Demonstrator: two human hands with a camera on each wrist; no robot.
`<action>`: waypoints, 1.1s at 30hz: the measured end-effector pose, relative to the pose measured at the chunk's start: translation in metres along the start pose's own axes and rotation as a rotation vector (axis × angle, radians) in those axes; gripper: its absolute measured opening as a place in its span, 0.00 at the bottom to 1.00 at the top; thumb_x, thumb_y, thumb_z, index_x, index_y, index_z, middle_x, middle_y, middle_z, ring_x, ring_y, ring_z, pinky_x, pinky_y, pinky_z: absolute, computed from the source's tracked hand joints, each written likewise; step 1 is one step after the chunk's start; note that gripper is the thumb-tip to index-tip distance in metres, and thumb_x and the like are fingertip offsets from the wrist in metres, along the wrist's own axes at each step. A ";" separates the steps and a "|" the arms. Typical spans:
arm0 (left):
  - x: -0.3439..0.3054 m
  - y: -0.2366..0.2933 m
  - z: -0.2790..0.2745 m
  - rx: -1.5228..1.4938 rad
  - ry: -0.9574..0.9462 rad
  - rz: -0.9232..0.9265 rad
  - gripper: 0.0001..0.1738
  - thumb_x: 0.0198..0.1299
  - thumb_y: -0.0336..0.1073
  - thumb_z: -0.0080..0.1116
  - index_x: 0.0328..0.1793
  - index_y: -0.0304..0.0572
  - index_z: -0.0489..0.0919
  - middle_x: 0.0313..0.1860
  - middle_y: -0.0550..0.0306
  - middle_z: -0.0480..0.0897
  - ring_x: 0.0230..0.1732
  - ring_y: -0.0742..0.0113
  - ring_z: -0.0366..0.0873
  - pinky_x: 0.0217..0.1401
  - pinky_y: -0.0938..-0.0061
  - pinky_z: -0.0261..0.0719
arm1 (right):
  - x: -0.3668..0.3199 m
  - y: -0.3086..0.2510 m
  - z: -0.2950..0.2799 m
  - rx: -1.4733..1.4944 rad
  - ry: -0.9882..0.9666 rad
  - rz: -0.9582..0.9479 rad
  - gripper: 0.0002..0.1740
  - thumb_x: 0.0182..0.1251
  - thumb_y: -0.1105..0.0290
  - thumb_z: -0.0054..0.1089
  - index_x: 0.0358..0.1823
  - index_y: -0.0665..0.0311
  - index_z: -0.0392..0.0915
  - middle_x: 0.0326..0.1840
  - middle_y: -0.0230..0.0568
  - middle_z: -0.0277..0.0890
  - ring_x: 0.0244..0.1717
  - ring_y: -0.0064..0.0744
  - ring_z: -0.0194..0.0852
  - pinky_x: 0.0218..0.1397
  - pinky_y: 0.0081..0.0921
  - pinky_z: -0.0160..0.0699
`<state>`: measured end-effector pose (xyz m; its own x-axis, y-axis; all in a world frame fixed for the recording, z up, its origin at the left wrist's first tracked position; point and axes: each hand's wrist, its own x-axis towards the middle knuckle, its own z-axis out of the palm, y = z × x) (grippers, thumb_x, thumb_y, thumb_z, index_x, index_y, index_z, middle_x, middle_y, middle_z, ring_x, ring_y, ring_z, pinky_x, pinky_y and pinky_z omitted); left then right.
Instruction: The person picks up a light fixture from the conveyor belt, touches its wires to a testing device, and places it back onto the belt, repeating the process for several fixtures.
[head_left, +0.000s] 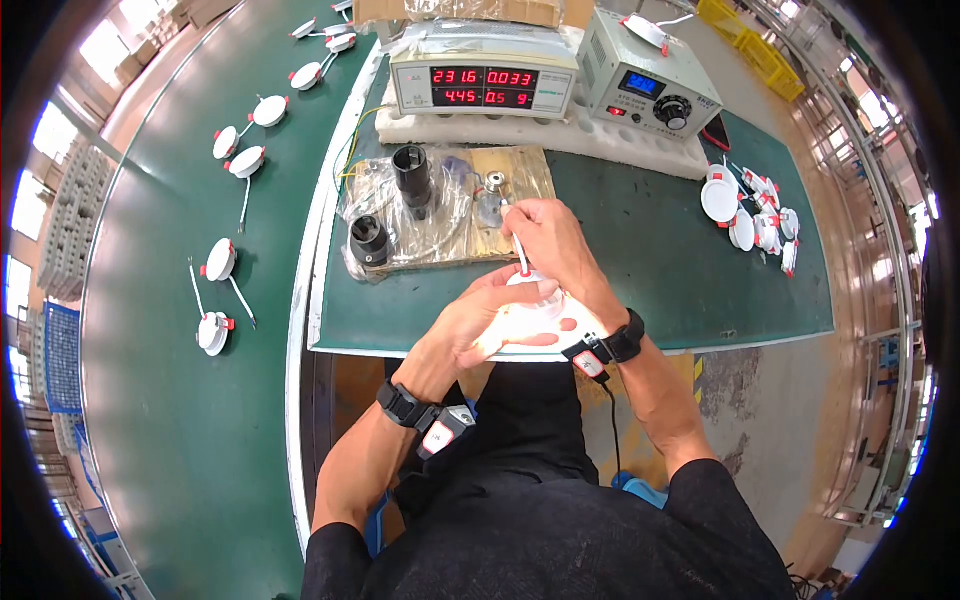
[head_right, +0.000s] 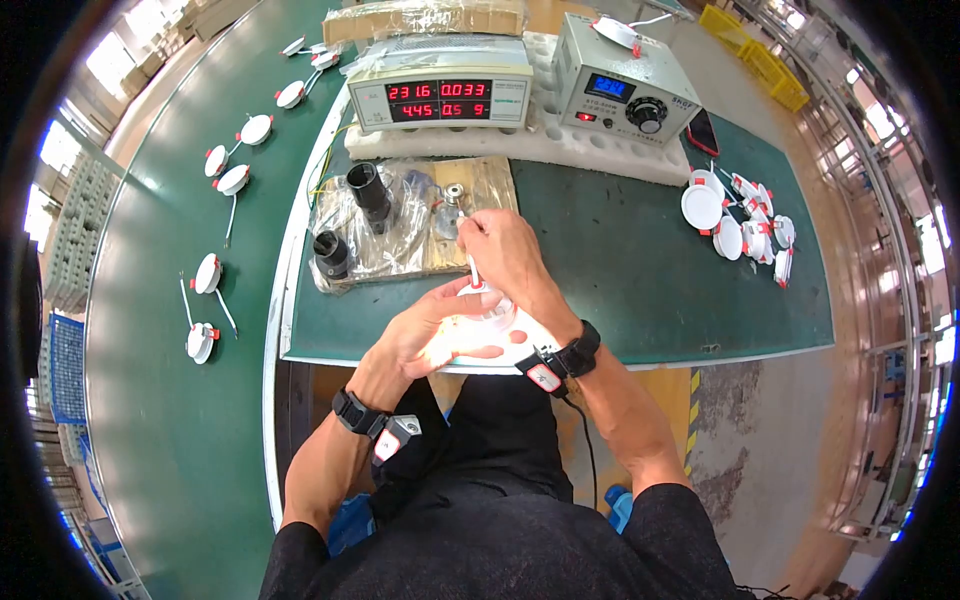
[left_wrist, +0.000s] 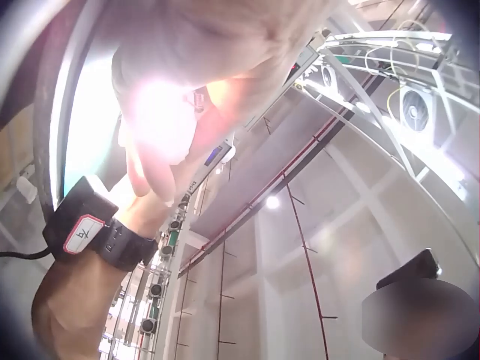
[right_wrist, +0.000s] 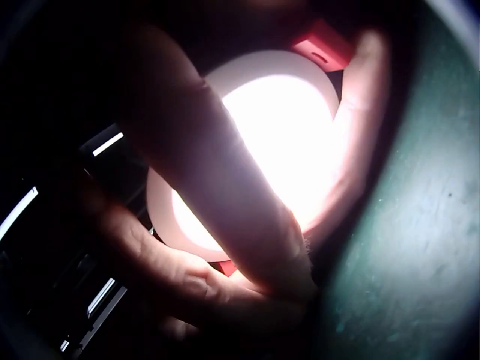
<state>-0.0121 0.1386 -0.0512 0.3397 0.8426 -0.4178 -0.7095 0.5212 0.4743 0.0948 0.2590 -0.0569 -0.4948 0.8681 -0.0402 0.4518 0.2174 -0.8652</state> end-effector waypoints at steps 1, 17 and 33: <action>0.001 0.000 -0.001 0.013 -0.002 0.000 0.22 0.65 0.27 0.66 0.63 0.35 0.74 0.54 0.46 0.84 0.53 0.46 0.88 0.43 0.71 0.93 | 0.000 0.000 0.000 -0.007 0.003 0.004 0.21 0.71 0.59 0.55 0.30 0.72 0.84 0.21 0.54 0.78 0.25 0.51 0.79 0.36 0.43 0.76; 0.008 0.000 -0.009 0.021 -0.014 -0.011 0.23 0.62 0.24 0.64 0.63 0.32 0.74 0.55 0.44 0.84 0.52 0.44 0.88 0.37 0.74 0.93 | -0.003 -0.007 -0.002 -0.026 0.008 -0.006 0.21 0.71 0.59 0.54 0.31 0.71 0.84 0.25 0.56 0.81 0.28 0.54 0.81 0.38 0.44 0.77; 0.006 0.000 -0.005 0.044 0.016 -0.003 0.23 0.63 0.24 0.64 0.64 0.33 0.73 0.56 0.43 0.83 0.53 0.43 0.88 0.40 0.73 0.93 | -0.001 -0.003 0.001 -0.034 0.010 -0.001 0.22 0.72 0.59 0.54 0.30 0.71 0.84 0.25 0.56 0.80 0.28 0.56 0.80 0.38 0.45 0.76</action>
<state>-0.0136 0.1427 -0.0573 0.3317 0.8390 -0.4313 -0.6806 0.5294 0.5065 0.0933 0.2573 -0.0542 -0.4878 0.8723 -0.0339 0.4764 0.2335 -0.8477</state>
